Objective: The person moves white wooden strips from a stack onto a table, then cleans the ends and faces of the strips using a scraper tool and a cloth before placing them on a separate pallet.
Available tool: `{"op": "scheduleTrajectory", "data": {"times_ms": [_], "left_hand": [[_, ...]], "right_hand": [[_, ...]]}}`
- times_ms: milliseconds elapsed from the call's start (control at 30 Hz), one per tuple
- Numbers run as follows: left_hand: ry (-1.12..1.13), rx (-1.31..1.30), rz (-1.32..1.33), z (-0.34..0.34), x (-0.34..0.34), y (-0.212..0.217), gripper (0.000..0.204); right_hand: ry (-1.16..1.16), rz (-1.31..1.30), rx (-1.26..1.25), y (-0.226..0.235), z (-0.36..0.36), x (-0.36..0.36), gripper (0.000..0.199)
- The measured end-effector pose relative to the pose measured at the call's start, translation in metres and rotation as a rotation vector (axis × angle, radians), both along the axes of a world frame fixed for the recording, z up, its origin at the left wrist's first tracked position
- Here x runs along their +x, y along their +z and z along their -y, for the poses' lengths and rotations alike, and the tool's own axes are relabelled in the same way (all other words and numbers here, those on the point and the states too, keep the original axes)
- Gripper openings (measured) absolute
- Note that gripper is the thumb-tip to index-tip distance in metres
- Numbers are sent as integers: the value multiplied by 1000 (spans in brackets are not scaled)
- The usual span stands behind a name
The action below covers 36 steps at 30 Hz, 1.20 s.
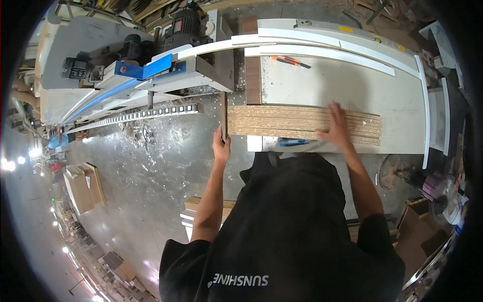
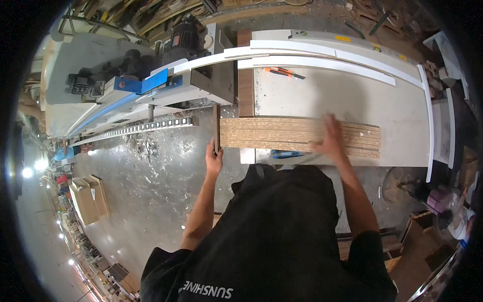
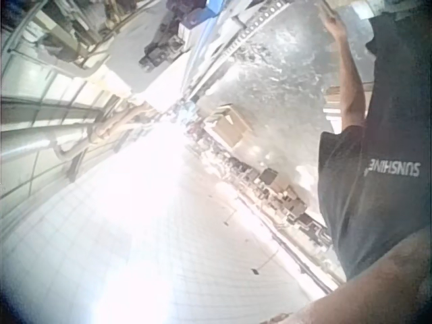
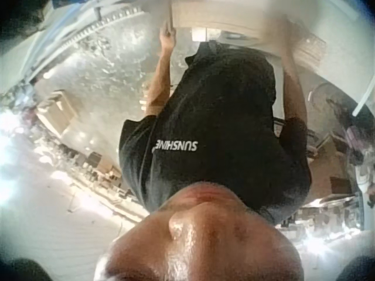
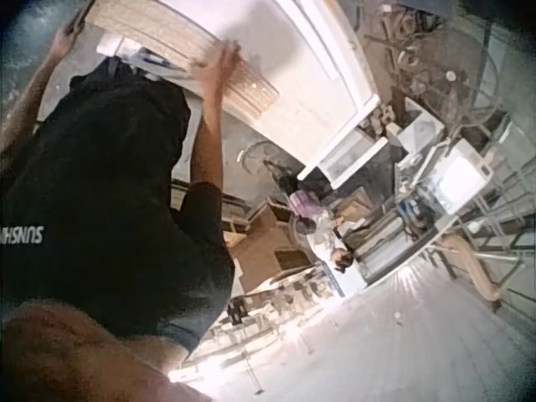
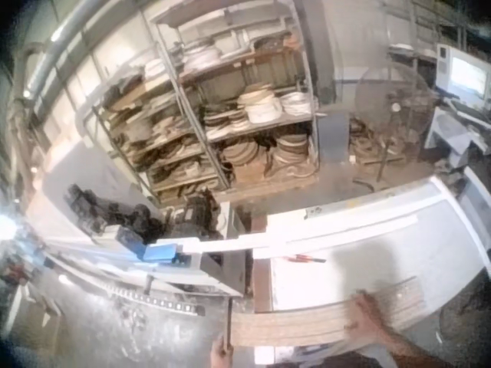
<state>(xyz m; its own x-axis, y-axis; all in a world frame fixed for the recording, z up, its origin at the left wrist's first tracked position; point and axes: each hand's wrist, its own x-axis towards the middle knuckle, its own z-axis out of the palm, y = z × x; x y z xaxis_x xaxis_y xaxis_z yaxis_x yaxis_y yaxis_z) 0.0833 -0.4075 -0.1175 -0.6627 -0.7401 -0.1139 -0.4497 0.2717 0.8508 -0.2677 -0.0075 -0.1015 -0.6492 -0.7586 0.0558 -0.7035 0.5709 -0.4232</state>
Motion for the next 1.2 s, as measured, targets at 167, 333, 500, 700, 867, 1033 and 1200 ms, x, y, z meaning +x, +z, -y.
{"op": "scheduleTrajectory", "data": {"times_ms": [167, 333, 500, 700, 867, 1033, 1200], "left_hand": [[-44, -61, -85, -3, 5, -2, 67], [-90, -38, -9, -4, 0, 12, 74], [-143, -232, -72, 3, 9, -2, 79], [-119, 66, 62, 5, 9, 6, 82], [-89, 59, 39, -1, 7, 12, 82], [-52, 162, 82, -3, 4, 14, 78], [52, 272, -102, 0, 4, 3, 55]], "right_hand": [[43, -113, 161, 15, 55, 44, 120], [57, -157, 200, 8, 52, 41, 119], [72, -189, 235, 9, 61, 43, 115], [46, -178, 187, 16, 66, 45, 108], [27, -227, 124, 11, 63, 43, 100], [16, -205, 62, 11, 62, 40, 100], [-2, -138, 163, 19, 66, 44, 110]]}}
